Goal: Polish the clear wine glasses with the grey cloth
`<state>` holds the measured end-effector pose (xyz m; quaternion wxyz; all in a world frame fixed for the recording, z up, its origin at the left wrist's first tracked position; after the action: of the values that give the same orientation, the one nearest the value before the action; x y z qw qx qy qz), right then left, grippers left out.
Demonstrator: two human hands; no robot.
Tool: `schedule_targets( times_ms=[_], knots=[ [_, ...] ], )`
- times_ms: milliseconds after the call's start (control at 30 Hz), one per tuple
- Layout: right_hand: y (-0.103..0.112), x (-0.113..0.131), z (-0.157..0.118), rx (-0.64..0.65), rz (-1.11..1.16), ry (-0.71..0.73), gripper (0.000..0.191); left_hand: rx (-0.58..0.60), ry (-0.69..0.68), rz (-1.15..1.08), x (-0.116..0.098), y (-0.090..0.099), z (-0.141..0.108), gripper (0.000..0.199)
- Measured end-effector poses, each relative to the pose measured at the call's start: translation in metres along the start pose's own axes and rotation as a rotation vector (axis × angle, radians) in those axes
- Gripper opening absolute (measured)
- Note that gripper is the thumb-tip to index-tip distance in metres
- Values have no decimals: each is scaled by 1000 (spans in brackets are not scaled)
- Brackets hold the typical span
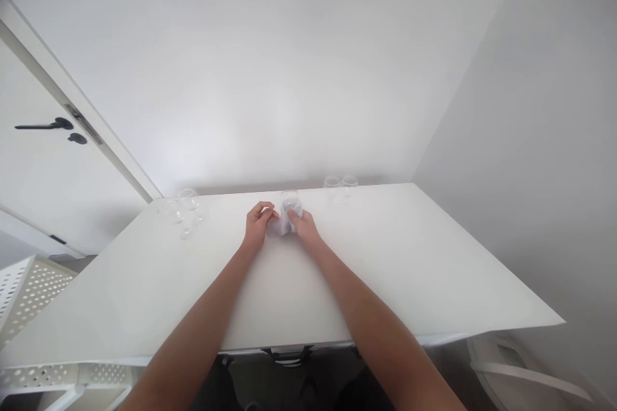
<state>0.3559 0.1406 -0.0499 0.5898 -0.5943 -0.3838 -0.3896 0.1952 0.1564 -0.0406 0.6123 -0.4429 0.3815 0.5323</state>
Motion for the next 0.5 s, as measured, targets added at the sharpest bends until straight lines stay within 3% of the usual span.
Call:
schedule_targets(
  times_ms=[67,133,233,300,400,500],
  knots=[
    [-3,-3,-1,52,24,-32,59,10,52,-102,5,0,2,30],
    [-7,-5,-4,120,48,-100,59,130,157,-189,9,-6,0,46],
    [-12,-5,-11,204,124,-214,57,280,268,-236,10,-13,-6,54],
    [-15,-3,-13,254,137,-232,56,302,235,-252,6,-14,-8,52],
    [-17,1,-15,277,12,-148,52,275,150,-268,-2,-13,-8,51],
    [-19,2,-17,274,-128,-99,47,254,160,-275,-5,-11,-8,52]
  ],
)
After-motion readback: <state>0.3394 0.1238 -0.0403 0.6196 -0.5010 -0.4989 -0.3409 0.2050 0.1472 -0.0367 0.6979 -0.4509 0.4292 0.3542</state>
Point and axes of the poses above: each hand's wrist, its own z-axis towards the middle knuckle, its own y-axis out of the back of the hand, x = y × z, the point moved 3 cm from there along z, towards the middle knuckle, and after that the axes turned 6 degrees about z, right-handed, at the moved point
